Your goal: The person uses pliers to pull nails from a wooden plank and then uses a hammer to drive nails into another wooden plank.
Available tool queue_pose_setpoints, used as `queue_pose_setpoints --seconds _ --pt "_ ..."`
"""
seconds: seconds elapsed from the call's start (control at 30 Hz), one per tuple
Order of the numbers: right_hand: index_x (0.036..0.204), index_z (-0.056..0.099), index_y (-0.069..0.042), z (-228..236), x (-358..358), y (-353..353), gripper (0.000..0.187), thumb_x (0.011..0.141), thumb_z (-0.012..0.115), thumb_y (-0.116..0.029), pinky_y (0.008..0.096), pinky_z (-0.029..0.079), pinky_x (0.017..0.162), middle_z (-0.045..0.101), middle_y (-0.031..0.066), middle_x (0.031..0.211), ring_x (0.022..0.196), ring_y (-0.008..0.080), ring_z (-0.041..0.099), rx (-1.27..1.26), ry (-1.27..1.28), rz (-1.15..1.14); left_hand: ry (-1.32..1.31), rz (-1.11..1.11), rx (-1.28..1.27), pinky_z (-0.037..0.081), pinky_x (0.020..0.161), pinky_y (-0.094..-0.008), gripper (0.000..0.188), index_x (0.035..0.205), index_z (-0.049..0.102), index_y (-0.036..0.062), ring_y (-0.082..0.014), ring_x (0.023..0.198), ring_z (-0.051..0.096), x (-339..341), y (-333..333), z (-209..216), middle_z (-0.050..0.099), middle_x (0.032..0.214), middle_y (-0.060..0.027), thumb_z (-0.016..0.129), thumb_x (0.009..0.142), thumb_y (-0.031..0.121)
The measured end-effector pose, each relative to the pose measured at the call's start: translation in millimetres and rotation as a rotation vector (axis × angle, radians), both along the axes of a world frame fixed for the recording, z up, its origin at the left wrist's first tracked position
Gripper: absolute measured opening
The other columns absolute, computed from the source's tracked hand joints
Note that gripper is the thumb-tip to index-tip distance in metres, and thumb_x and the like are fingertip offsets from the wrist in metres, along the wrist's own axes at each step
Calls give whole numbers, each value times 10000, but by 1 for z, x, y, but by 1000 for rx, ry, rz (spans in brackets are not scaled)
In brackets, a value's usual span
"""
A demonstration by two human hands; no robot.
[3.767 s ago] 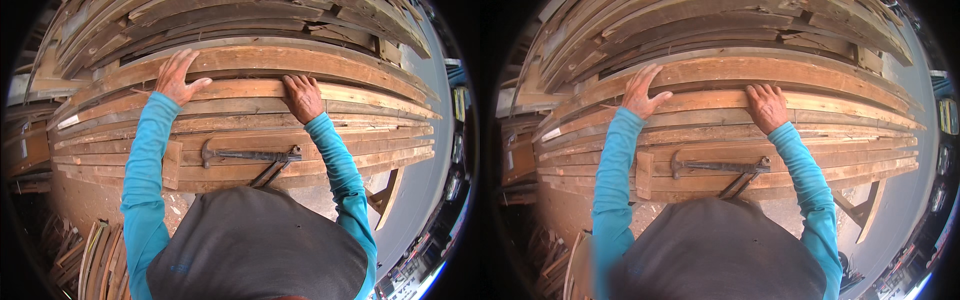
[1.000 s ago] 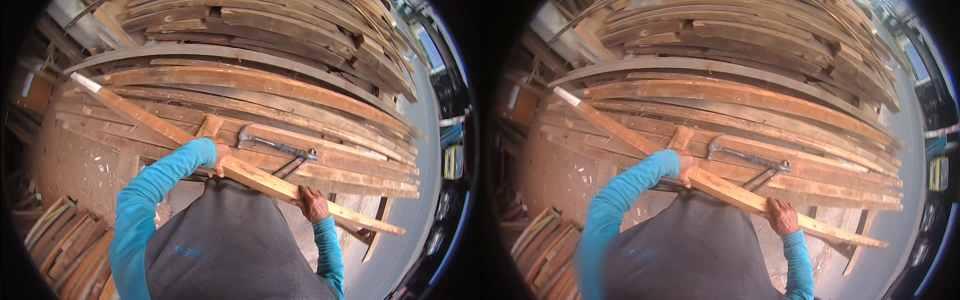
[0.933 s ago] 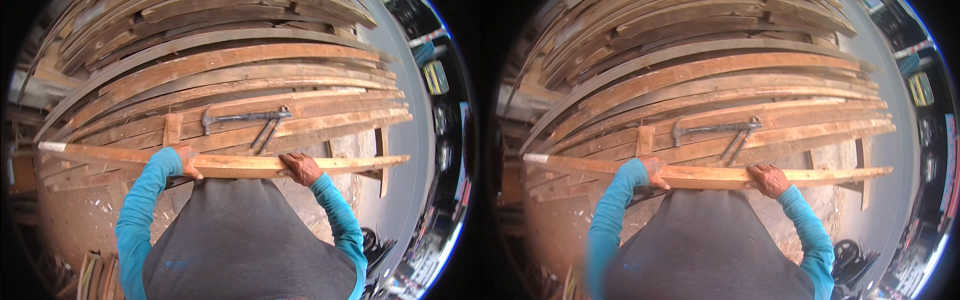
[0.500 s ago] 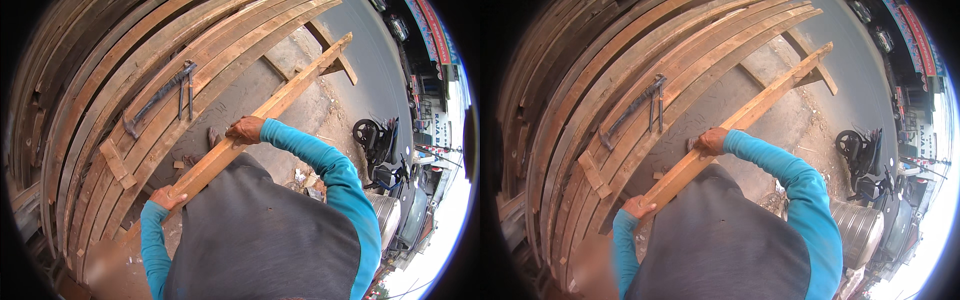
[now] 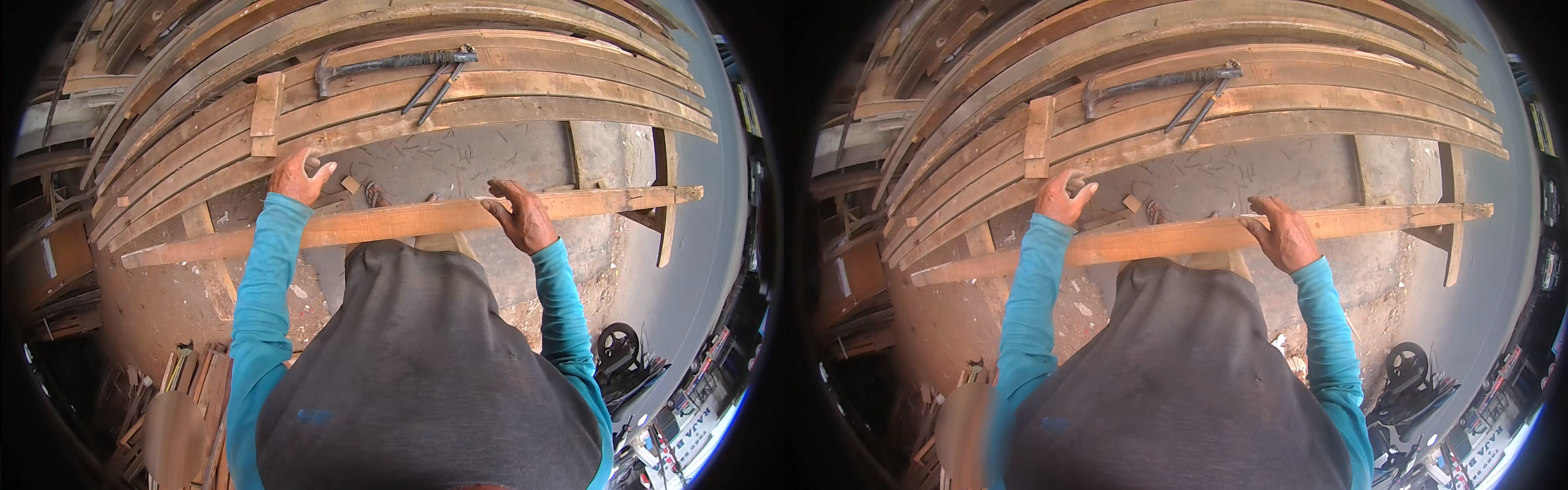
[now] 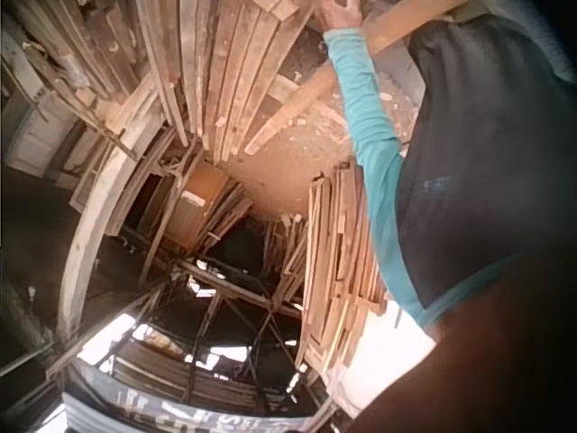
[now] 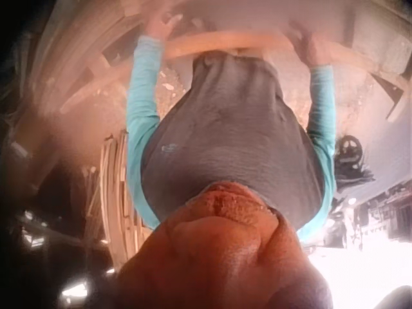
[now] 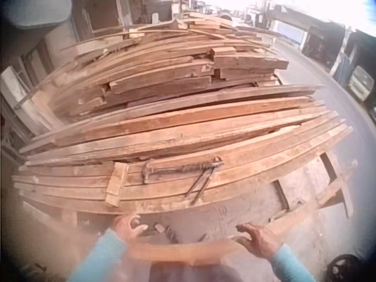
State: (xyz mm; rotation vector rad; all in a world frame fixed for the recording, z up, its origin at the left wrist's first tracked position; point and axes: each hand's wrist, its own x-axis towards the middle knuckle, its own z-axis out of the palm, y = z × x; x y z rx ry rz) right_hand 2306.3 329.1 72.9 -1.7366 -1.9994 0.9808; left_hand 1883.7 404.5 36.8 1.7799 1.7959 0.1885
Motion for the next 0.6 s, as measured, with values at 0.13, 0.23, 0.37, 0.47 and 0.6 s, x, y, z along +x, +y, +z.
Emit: queue_pose_setpoints --seconds 0.13,0.23,0.37,0.47,0.6 --pt "1274 604 18 -6 -21 -35 430 966 680 -273 456 538 917 677 213 1171 1066 395 664 -81 88 184 14 -162 499 486 983 -482 453 1267 644 63 -412 1161 606 40 68 -20 646 1255 -238 765 869 242" --pt "1283 596 -5 -17 -27 -74 434 962 678 -287 483 528 918 663 210 1170 1061 411 651 -106 184 288 149 -310 720 431 1059 -500 566 1416 537 96 -386 1285 526 69 123 -47 561 1409 -211 728 887 166" --pt "1275 598 -24 -9 -18 -123 429 968 666 -316 495 522 911 654 207 1164 1051 417 645 -222 168 107 315 -461 668 431 1027 -535 595 1442 496 116 -365 1288 523 75 180 -75 591 1361 -168 722 893 156" --pt "1239 581 -21 -11 2 -157 402 977 640 -321 498 509 892 655 206 1108 1063 420 626 -231 76 -160 464 -473 539 436 979 -551 484 1343 548 148 -361 1217 563 85 202 -83 622 1226 -152 723 891 150" --pt "1269 578 -64 -8 15 -183 394 984 627 -332 500 509 876 650 204 1105 1053 420 622 -246 95 -408 410 -391 497 477 884 -563 358 1204 560 163 -393 1084 618 60 215 -88 615 1132 -160 731 889 153"
